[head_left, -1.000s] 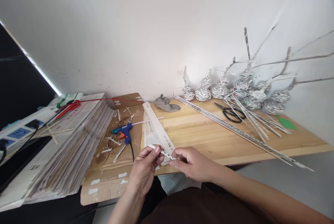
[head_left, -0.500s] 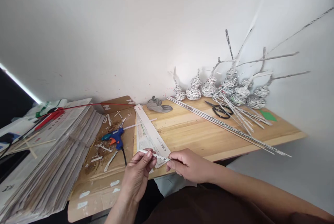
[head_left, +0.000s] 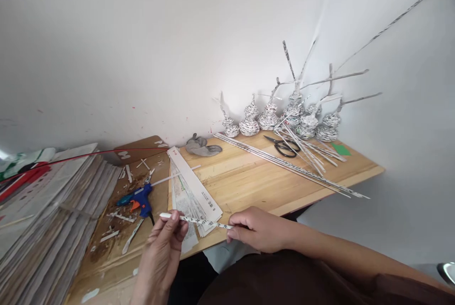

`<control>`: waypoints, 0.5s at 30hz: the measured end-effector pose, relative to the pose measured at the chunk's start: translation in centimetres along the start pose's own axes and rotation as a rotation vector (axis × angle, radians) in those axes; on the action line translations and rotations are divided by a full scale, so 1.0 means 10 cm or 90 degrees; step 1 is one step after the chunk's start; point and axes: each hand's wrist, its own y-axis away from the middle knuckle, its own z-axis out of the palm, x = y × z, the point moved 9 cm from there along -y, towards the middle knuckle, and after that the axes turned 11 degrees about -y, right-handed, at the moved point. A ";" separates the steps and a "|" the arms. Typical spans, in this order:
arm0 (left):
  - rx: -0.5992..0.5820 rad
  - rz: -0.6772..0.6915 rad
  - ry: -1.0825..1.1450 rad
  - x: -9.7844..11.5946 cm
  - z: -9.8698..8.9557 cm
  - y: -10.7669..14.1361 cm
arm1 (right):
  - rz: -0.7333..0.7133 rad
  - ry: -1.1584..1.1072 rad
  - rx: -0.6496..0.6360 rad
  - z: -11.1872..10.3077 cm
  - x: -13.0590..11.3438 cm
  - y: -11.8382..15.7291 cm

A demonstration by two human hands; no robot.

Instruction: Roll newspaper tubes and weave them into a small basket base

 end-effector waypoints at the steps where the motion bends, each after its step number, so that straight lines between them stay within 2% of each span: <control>1: 0.010 0.004 0.005 0.02 -0.04 -0.02 | -0.014 0.038 0.025 -0.06 -0.03 0.05; 4: 0.039 0.011 0.020 0.11 -0.16 -0.08 | -0.032 0.138 0.088 -0.24 -0.08 0.22; 8: 0.112 0.021 0.058 0.24 -0.33 -0.16 | -0.031 0.237 0.129 -0.47 -0.10 0.39; 11: 0.123 0.019 0.068 0.30 -0.38 -0.24 | -0.025 0.262 0.148 -0.62 -0.10 0.45; 15: 0.123 0.064 0.020 0.42 -0.55 -0.34 | -0.024 0.253 0.194 -0.84 -0.10 0.50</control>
